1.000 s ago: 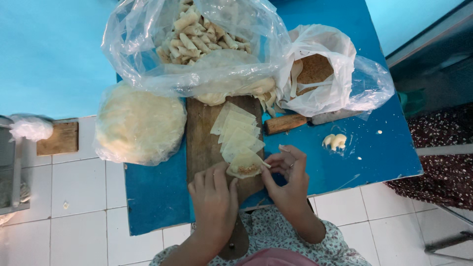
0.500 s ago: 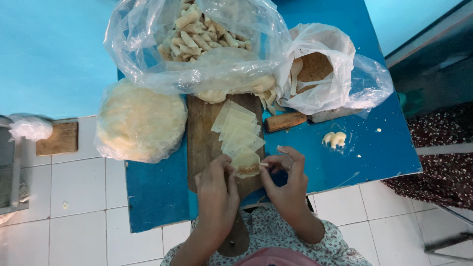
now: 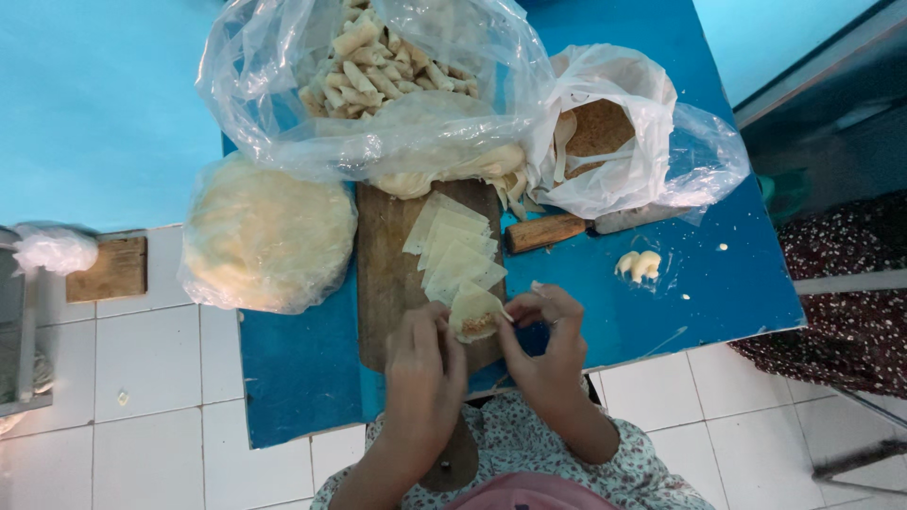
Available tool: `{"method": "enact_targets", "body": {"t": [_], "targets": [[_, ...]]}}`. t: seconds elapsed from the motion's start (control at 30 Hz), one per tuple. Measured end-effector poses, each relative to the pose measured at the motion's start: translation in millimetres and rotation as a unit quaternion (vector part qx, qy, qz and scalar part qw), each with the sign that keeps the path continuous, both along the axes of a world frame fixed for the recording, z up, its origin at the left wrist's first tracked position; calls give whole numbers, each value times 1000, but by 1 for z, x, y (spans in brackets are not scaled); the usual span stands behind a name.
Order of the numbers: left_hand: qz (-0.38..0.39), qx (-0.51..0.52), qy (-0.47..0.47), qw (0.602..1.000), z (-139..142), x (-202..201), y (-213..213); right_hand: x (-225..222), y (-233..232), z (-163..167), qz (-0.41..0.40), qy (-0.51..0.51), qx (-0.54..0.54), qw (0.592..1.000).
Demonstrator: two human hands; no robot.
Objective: The person spoons brown filling from a plastic bag onto thin square wrappers on a wooden board, folds each wrapper around the filling, and places the folded pieces into a plastic bag. Later the person lifts a large round stack of dough sheets, peels and separates the soft layers, and gathers them on the board.
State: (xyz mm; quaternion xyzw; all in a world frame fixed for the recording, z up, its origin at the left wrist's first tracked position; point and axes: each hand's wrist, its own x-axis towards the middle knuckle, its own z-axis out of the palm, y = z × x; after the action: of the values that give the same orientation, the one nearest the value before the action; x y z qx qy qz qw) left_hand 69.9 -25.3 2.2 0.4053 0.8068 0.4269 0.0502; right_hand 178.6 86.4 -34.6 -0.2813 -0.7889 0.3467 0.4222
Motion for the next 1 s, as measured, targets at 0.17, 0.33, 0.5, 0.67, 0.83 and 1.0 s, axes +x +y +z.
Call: {"method": "enact_targets", "body": {"t": [0.17,0.33,0.5,0.67,0.83,1.0], "targets": [[-52,68,-29,996,-3,-2,-2,-2,-2,-3,9,-14,32,999],[-34,107,-81,990,-10,-2,-1,2,-2,-3,25,8,-16,1000],[-20,93,-64,993,-15,-2,0,2,-4,-3,36,29,-3,999],[-46,80,-3,996,-10,0,1,4,-5,-3,42,9,47,998],[-89,102,21,991,-1,-2,3,3,-4,-3,53,18,41,998],[-114,112,24,987,1,-7,2,5,-5,-3,48,-3,60,997]]}}
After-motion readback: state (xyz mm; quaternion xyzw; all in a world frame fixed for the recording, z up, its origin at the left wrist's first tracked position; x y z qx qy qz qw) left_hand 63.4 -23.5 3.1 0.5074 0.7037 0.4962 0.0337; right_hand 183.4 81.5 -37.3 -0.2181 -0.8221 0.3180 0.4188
